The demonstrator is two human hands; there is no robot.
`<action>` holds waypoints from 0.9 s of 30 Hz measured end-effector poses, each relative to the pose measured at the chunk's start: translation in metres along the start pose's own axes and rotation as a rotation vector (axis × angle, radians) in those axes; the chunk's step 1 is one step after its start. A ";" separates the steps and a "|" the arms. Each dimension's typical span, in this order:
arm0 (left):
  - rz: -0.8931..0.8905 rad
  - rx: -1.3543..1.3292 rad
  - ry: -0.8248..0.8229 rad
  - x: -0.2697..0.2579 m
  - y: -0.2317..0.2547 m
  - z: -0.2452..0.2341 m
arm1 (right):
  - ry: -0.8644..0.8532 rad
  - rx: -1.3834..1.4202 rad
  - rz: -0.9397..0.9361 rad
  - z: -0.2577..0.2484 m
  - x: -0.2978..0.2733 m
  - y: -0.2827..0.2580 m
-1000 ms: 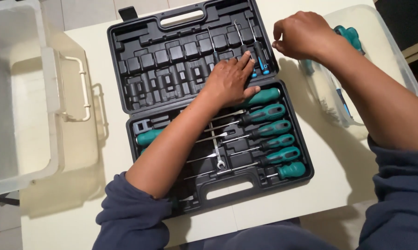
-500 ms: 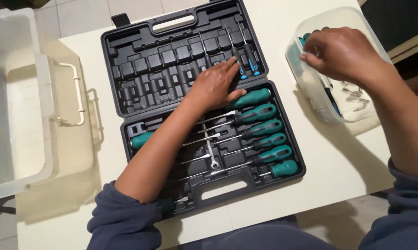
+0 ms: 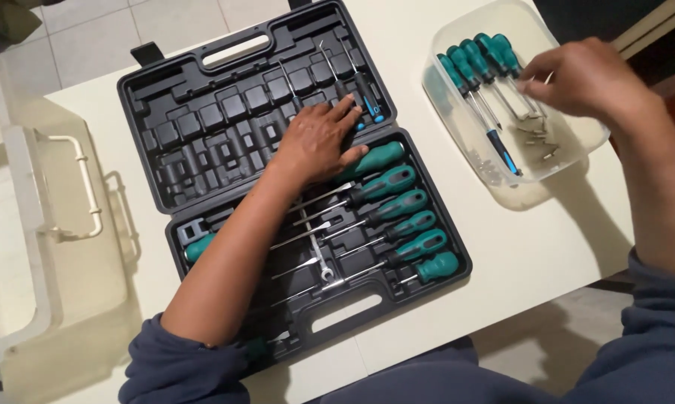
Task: Organizing a set of screwdrivers by picking them from a container and placing them into their specific slots in a tool case.
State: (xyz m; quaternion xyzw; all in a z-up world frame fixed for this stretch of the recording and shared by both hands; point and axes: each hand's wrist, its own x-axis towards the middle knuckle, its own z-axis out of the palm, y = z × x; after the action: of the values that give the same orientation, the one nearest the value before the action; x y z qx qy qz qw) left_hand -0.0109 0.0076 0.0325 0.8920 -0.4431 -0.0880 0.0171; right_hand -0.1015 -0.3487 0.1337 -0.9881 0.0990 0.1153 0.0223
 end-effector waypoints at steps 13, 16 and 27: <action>0.001 0.027 0.060 -0.001 -0.001 0.010 | -0.366 -0.133 0.077 0.042 -0.020 -0.026; 0.003 -0.007 0.126 -0.001 -0.003 0.021 | -0.325 -0.108 0.101 0.050 -0.020 -0.024; -0.034 -0.104 0.081 -0.006 0.003 0.019 | -0.247 0.075 0.200 0.017 -0.051 -0.027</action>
State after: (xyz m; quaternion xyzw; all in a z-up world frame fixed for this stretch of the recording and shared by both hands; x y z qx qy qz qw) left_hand -0.0200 0.0111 0.0146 0.9002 -0.4216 -0.0750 0.0797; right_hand -0.1482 -0.3120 0.1294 -0.9501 0.1976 0.2339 0.0595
